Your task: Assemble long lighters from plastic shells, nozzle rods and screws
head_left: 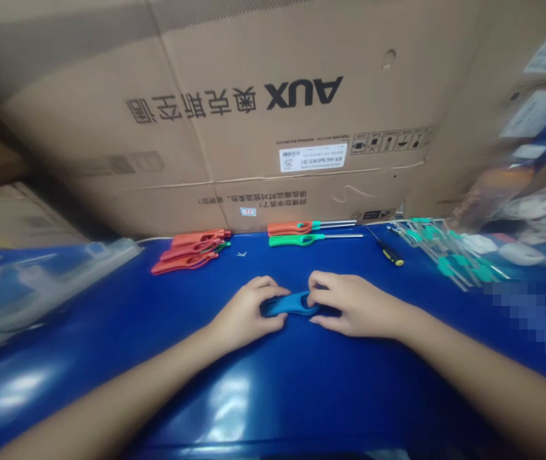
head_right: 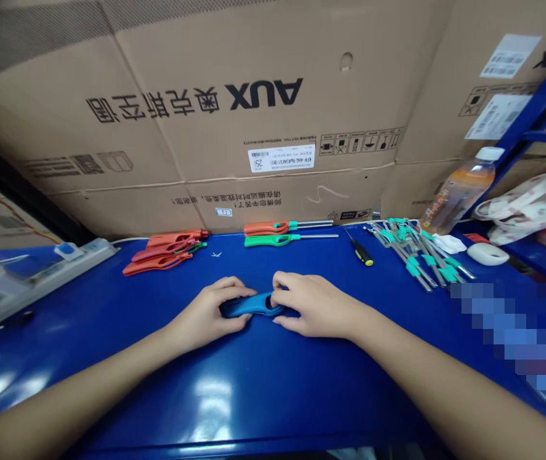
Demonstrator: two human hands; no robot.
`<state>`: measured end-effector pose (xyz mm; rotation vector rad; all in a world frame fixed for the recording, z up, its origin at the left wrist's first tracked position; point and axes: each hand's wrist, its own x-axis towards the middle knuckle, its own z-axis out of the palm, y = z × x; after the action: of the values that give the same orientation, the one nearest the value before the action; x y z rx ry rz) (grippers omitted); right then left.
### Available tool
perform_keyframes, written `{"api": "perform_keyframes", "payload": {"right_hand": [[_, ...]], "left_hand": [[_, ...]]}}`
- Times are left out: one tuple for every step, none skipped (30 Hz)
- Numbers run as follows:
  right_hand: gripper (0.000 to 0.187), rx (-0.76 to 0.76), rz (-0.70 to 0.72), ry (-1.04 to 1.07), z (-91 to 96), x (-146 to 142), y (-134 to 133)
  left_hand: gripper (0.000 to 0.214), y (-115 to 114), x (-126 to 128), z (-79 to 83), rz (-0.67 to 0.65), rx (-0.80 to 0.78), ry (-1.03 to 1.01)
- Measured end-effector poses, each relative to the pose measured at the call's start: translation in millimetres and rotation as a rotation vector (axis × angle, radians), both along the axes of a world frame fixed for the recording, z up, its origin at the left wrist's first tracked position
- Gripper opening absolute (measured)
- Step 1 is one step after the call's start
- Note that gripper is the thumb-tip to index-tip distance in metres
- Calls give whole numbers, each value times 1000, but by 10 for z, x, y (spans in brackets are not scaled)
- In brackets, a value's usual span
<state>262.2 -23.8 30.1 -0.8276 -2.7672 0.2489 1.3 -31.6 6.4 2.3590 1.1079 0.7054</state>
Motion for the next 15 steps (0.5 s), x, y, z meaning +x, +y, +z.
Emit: {"api": "perform_keyframes", "payload": {"right_hand": [[10,-11,3,-10,-16,1,16],[11,-22,5,-13,-31,2,33],[13,-30,1,-9,-44,4,50],[14,-37,-7,-3,-55,7,68],[15,-42,-18,1,-62,15,85],[15,-47,-29,6,-67,26,103],[15,-52,-42,9,-68,40,119],[15,-57,-56,15,-67,57,135],[15,-62,-69,21,-62,76,149],[16,-71,-82,27,-55,95,162],[16,-84,-96,35,-46,113,173],[16,-102,-106,45,-36,130,184],[17,-123,-114,59,-25,145,193],[17,-144,-117,78,-14,158,201],[17,-166,-117,100,-4,170,208]], "left_hand": [[34,8,-3,-34,3,14,-11],[35,16,-7,-64,7,23,-19],[36,23,-11,-89,13,24,-28],[37,29,-16,-109,21,17,-39],[39,35,-21,-123,27,7,-54],[41,39,-27,-133,32,-3,-70],[43,43,-32,-137,37,-10,-86],[45,46,-37,-137,43,-14,-102],[46,48,-42,-134,48,-14,-111],[46,50,-47,-127,50,-11,-111],[46,52,-52,-120,50,-2,-104],[45,54,-57,-113,47,9,-91],[44,57,-63,-107,45,23,-77],[43,61,-68,-103,43,35,-64],[41,66,-73,-101,45,44,-57]]}}
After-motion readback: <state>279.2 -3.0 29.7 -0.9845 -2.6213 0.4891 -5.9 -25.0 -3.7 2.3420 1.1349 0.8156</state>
